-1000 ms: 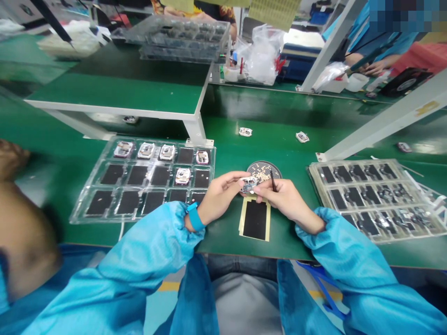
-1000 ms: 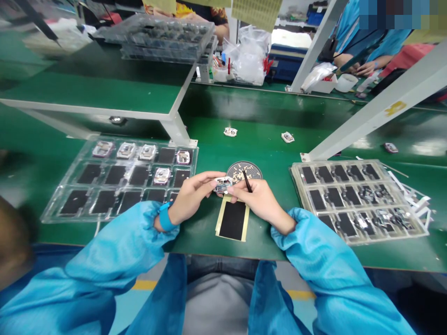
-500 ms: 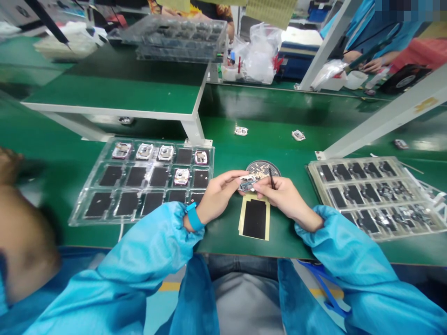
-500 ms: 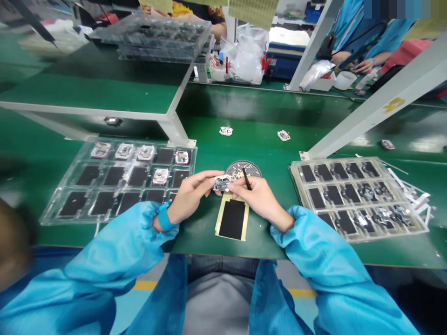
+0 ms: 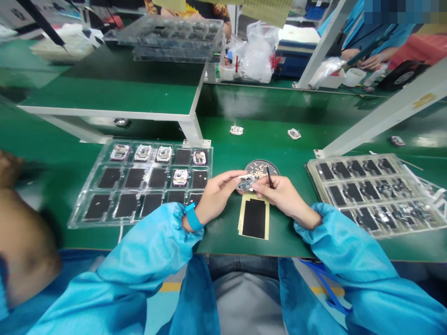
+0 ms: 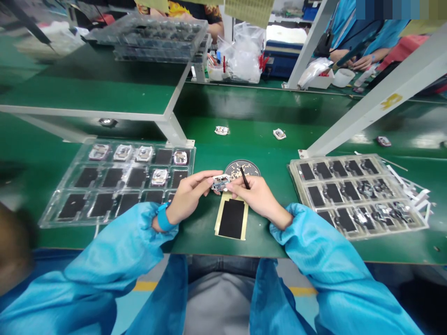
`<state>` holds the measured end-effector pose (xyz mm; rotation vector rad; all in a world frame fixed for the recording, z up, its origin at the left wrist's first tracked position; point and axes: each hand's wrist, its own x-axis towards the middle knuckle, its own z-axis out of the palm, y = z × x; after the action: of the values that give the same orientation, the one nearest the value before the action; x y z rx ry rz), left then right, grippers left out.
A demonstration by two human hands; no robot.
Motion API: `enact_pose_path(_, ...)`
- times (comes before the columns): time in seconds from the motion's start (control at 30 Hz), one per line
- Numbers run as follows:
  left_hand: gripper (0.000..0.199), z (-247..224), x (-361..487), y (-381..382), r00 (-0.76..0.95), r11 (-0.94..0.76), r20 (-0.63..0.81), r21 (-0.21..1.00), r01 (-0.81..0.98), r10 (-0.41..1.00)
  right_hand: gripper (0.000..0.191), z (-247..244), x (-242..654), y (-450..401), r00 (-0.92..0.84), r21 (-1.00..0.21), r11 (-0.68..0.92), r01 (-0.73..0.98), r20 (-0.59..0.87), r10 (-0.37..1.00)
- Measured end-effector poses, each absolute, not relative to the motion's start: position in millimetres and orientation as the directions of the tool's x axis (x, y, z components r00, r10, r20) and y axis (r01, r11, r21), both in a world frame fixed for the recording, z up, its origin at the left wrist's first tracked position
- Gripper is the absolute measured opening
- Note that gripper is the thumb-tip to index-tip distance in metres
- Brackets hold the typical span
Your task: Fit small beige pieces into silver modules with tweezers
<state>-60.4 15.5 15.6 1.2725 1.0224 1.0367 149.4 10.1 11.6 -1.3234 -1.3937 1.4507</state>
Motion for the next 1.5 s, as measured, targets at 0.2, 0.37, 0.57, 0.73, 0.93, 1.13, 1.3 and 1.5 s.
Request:
enact_pose_path(0.2, 0.033, 13.4, -59.9, 15.2, 0.242, 0.036, -0.031, 0.999, -0.017, 0.970, 0.041, 13.8, 148.1, 10.0, -0.217, -0.977, -0.150, 0.153, -0.182, 0.959)
enact_pose_path(0.37, 0.034, 12.6, -59.8, 14.6, 0.241, 0.029, -0.029, 1.000, 0.003, 0.970, 0.040, 11.6, 149.2, 11.1, -0.231, -0.977, -0.160, 0.143, -0.190, 0.954)
enact_pose_path(0.57, 0.032, 13.5, -60.0, 14.7, 0.227, 0.016, -0.022, 0.999, 0.027, 0.974, 0.039, 13.3, 149.6, 10.9, -0.230, -0.974, -0.174, 0.145, -0.204, 0.952)
enact_pose_path(0.73, 0.032, 14.6, -60.3, 14.3, 0.225, 0.011, -0.019, 0.999, 0.037, 0.974, 0.039, 14.3, 150.0, 10.6, -0.236, -0.972, -0.167, 0.165, -0.203, 0.950)
enact_pose_path(0.93, 0.031, 14.2, -60.7, 14.5, 0.227, -0.012, 0.000, 0.999, 0.051, 0.974, 0.039, 15.4, 150.1, 11.5, -0.255, -0.974, -0.143, 0.173, -0.185, 0.949)
enact_pose_path(1.13, 0.029, 12.0, -60.6, 14.6, 0.224, -0.045, 0.038, 0.999, 0.026, 0.974, 0.036, 17.1, 149.7, 10.6, -0.264, -0.982, -0.147, 0.119, -0.174, 0.949)
enact_pose_path(1.3, 0.028, 13.8, -61.1, 12.9, 0.226, -0.094, 0.077, 0.994, 0.064, 0.971, 0.034, 16.2, 149.8, 10.1, -0.283, -0.984, -0.142, 0.107, -0.167, 0.944)
enact_pose_path(1.5, 0.028, 9.9, -61.3, 12.4, 0.232, -0.165, 0.142, 0.983, 0.085, 0.962, 0.032, 14.1, 151.7, 9.9, -0.255, -0.989, -0.146, 0.038, -0.151, 0.955)
